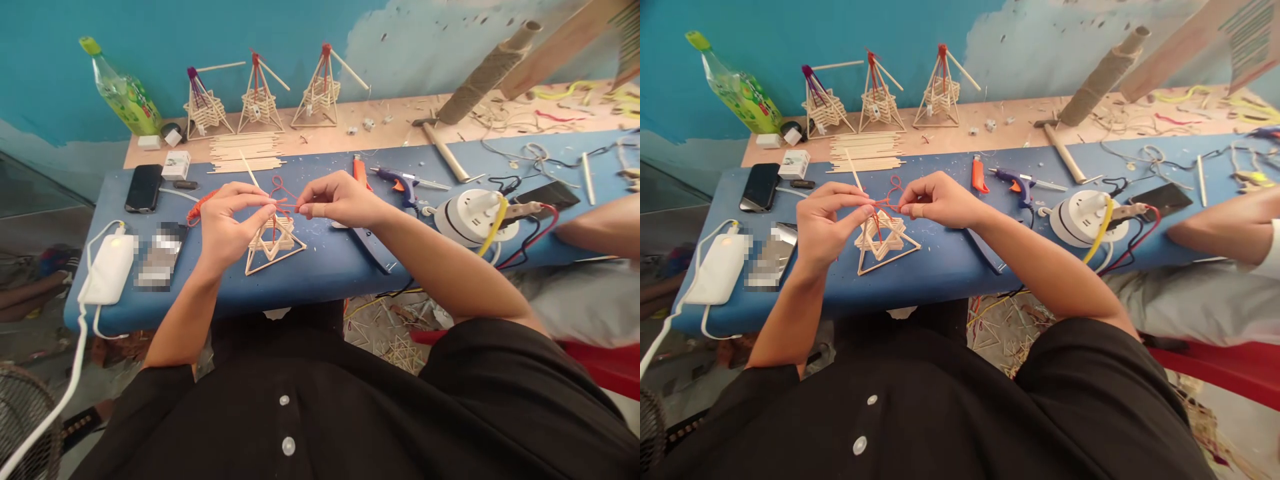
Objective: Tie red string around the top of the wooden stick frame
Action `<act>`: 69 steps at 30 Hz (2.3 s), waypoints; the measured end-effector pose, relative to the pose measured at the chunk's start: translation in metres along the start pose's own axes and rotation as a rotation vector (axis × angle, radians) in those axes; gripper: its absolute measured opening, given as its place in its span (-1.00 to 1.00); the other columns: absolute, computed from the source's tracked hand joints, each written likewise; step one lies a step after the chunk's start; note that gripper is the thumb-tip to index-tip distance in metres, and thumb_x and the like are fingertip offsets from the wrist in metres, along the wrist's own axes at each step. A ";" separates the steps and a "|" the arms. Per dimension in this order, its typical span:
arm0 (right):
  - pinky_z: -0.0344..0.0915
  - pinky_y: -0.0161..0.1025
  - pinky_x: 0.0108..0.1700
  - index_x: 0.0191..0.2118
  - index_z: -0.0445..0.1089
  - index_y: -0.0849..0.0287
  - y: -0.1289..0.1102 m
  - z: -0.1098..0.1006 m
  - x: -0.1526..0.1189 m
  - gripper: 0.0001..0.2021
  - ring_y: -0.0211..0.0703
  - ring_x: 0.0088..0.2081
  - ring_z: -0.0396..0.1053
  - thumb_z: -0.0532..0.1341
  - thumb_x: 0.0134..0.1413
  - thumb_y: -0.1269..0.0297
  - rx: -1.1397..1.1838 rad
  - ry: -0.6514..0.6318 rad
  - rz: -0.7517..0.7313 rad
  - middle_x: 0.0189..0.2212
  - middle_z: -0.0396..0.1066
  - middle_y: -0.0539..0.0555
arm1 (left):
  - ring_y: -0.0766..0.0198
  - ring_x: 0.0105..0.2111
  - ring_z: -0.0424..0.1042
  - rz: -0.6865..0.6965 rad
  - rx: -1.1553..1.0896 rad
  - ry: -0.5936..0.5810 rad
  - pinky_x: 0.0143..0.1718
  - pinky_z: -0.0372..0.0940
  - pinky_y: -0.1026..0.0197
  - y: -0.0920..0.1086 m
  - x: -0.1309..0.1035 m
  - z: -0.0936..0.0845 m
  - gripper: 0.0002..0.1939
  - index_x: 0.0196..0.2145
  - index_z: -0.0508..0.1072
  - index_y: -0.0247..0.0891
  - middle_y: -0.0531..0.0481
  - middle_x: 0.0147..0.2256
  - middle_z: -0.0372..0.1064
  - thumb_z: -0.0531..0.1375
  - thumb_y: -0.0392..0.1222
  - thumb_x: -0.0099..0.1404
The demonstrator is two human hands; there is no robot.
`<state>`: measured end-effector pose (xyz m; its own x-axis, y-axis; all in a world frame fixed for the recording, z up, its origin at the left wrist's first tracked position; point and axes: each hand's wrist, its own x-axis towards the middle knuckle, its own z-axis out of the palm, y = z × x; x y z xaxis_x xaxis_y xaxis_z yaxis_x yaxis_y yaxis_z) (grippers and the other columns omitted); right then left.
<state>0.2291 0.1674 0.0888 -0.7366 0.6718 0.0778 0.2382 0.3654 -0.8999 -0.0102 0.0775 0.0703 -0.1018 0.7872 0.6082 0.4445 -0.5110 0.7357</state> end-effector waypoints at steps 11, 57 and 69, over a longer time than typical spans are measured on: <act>0.27 -0.17 -0.33 -0.27 0.72 0.06 -0.005 0.043 -0.042 -0.84 -0.21 -0.46 0.30 0.34 0.26 0.30 -0.336 0.424 -0.103 -0.44 0.57 0.01 | 0.15 -0.21 0.63 0.026 0.050 -0.033 -0.05 0.52 0.03 0.002 0.005 -0.008 -0.94 -0.34 0.78 -0.02 0.03 -0.28 0.69 0.48 -0.20 0.24; 0.22 -0.27 -0.47 -0.24 0.64 0.15 -0.062 0.137 -0.072 -0.85 -0.32 -0.56 0.19 0.32 0.35 0.46 -0.589 1.168 -0.441 -0.62 0.21 -0.13 | 0.03 0.00 0.60 0.204 0.219 -0.378 0.22 0.47 -0.16 0.005 0.027 -0.033 -0.83 -0.21 0.75 -0.05 -0.02 -0.15 0.73 0.31 -0.10 0.43; 0.35 -0.26 -0.37 -0.29 0.56 0.14 -0.046 0.129 -0.072 -0.87 -0.29 -0.46 0.35 0.31 0.29 0.46 -0.503 0.990 -0.423 -0.49 0.40 -0.06 | 0.02 0.02 0.71 0.355 0.159 -0.505 0.14 0.60 -0.11 0.001 0.045 -0.038 -0.92 -0.21 0.74 -0.04 -0.01 -0.16 0.75 0.40 -0.13 0.35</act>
<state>0.1895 0.0188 0.0693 -0.0599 0.5618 0.8251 0.4780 0.7418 -0.4704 -0.0487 0.0995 0.1096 0.4906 0.6649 0.5632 0.5049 -0.7437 0.4382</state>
